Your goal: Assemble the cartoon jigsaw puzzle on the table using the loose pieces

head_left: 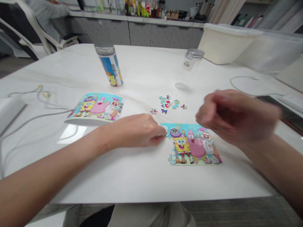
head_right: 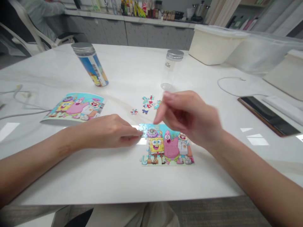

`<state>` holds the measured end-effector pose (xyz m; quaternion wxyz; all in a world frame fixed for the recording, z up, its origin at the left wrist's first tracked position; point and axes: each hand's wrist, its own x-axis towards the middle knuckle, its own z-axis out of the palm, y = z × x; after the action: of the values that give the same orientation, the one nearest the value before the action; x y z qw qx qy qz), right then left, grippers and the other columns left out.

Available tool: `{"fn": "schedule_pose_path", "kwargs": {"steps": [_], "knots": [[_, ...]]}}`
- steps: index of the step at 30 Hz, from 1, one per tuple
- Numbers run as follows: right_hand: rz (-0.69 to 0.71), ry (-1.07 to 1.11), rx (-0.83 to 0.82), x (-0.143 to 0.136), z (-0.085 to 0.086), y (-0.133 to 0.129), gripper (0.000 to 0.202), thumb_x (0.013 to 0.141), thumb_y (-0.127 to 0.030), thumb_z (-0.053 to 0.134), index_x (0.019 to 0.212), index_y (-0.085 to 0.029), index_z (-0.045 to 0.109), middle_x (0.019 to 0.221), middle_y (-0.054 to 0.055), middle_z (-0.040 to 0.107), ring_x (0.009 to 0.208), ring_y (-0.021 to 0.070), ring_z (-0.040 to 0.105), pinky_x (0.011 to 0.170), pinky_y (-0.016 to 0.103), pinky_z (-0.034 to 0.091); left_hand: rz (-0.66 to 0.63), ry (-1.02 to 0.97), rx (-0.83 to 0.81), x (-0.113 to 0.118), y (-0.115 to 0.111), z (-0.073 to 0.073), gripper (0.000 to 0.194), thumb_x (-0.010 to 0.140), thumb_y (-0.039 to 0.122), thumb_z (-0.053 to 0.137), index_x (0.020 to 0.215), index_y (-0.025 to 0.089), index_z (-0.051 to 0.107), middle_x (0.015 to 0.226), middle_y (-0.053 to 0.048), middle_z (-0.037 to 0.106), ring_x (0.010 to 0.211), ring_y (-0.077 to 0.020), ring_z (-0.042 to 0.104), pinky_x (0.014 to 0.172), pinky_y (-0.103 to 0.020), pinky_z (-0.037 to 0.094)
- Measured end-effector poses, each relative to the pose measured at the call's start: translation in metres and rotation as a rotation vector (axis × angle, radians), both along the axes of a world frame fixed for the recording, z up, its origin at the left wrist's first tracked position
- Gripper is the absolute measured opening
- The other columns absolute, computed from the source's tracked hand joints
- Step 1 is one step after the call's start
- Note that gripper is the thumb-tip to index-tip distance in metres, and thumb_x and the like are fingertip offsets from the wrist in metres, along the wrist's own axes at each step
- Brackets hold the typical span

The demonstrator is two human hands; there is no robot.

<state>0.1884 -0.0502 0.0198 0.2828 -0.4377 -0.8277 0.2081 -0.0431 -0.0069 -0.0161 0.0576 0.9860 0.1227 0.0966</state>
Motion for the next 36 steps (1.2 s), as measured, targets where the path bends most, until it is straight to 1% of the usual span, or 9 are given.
{"fn": "schedule_pose_path", "kwargs": {"steps": [1,3,5,7,14,22,28,33,36], "knots": [[0.011,0.083,-0.042,-0.006,-0.005,0.002,0.048,0.099,-0.029,0.025,0.066,-0.018,0.057,0.037,-0.007,0.032,0.032,0.0081,0.03,0.039,0.025,0.031,-0.003,0.0,0.0,0.0,0.0,0.0,0.018,0.083,0.012,0.052,0.072,0.017,0.066,0.05,0.003,0.055,0.042,-0.008,0.043,0.043,-0.024,0.028],[-0.011,-0.01,-0.025,-0.015,-0.016,0.007,0.037,0.092,-0.026,0.041,0.059,-0.019,0.056,0.041,-0.006,0.033,0.038,0.0081,0.031,0.04,0.024,0.027,-0.008,0.001,0.004,0.0,0.0,0.0,0.02,0.084,0.013,0.051,0.071,0.017,0.066,0.049,0.003,0.055,0.042,-0.0079,0.043,0.043,-0.024,0.028],[0.038,-0.178,0.095,-0.019,-0.025,0.01,0.04,0.089,-0.024,0.045,0.05,-0.018,0.046,0.043,-0.006,0.029,0.041,0.0077,0.025,0.042,0.026,0.023,-0.012,0.005,0.022,0.0,0.0,-0.001,0.021,0.085,0.014,0.05,0.071,0.017,0.066,0.05,0.003,0.055,0.042,-0.0081,0.043,0.043,-0.024,0.027],[0.067,-0.251,0.158,-0.018,-0.03,0.012,0.04,0.09,-0.024,0.044,0.05,-0.018,0.044,0.045,-0.006,0.027,0.043,0.0078,0.022,0.044,0.026,0.022,-0.026,0.022,0.052,0.0,0.001,-0.001,0.022,0.086,0.014,0.049,0.071,0.017,0.066,0.051,0.002,0.056,0.042,-0.0083,0.043,0.043,-0.025,0.026],[0.081,-0.26,0.165,-0.014,-0.03,0.013,0.043,0.089,-0.024,0.044,0.048,-0.018,0.036,0.045,-0.006,0.022,0.045,0.0085,0.017,0.044,0.026,0.02,-0.024,0.165,0.163,0.001,-0.002,0.008,0.024,0.09,0.016,0.044,0.072,0.016,0.061,0.053,0.001,0.055,0.041,-0.0088,0.043,0.043,-0.028,0.024],[0.11,-0.297,0.163,-0.014,-0.032,0.013,0.042,0.09,-0.023,0.044,0.048,-0.018,0.046,0.044,-0.006,0.027,0.044,0.0085,0.021,0.045,0.026,0.021,-0.045,0.228,0.226,0.0,-0.004,0.012,0.024,0.092,0.013,0.041,0.076,0.017,0.058,0.054,0.002,0.052,0.04,-0.0088,0.036,0.043,-0.03,0.019],[0.115,-0.293,0.164,-0.014,-0.032,0.013,0.042,0.089,-0.023,0.045,0.048,-0.017,0.047,0.044,-0.006,0.027,0.043,0.0078,0.021,0.045,0.026,0.021,-0.061,0.259,0.206,-0.002,-0.002,0.012,0.02,0.089,0.01,0.044,0.078,0.017,0.059,0.056,0.001,0.054,0.042,-0.0101,0.033,0.045,-0.032,0.016],[0.122,-0.29,0.156,-0.014,-0.032,0.013,0.04,0.089,-0.023,0.045,0.051,-0.017,0.053,0.043,-0.006,0.03,0.042,0.0073,0.023,0.045,0.026,0.022,-0.074,0.247,0.204,-0.001,-0.003,0.014,0.023,0.089,0.01,0.044,0.073,0.017,0.058,0.055,0.001,0.053,0.041,-0.0099,0.031,0.045,-0.033,0.015],[0.125,-0.291,0.159,-0.014,-0.032,0.013,0.041,0.089,-0.022,0.045,0.049,-0.017,0.051,0.043,-0.006,0.03,0.042,0.0072,0.023,0.044,0.026,0.022,-0.064,0.227,0.172,-0.001,-0.004,0.013,0.025,0.09,0.013,0.043,0.07,0.017,0.058,0.053,0.002,0.05,0.041,-0.009,0.031,0.044,-0.032,0.016]]}}
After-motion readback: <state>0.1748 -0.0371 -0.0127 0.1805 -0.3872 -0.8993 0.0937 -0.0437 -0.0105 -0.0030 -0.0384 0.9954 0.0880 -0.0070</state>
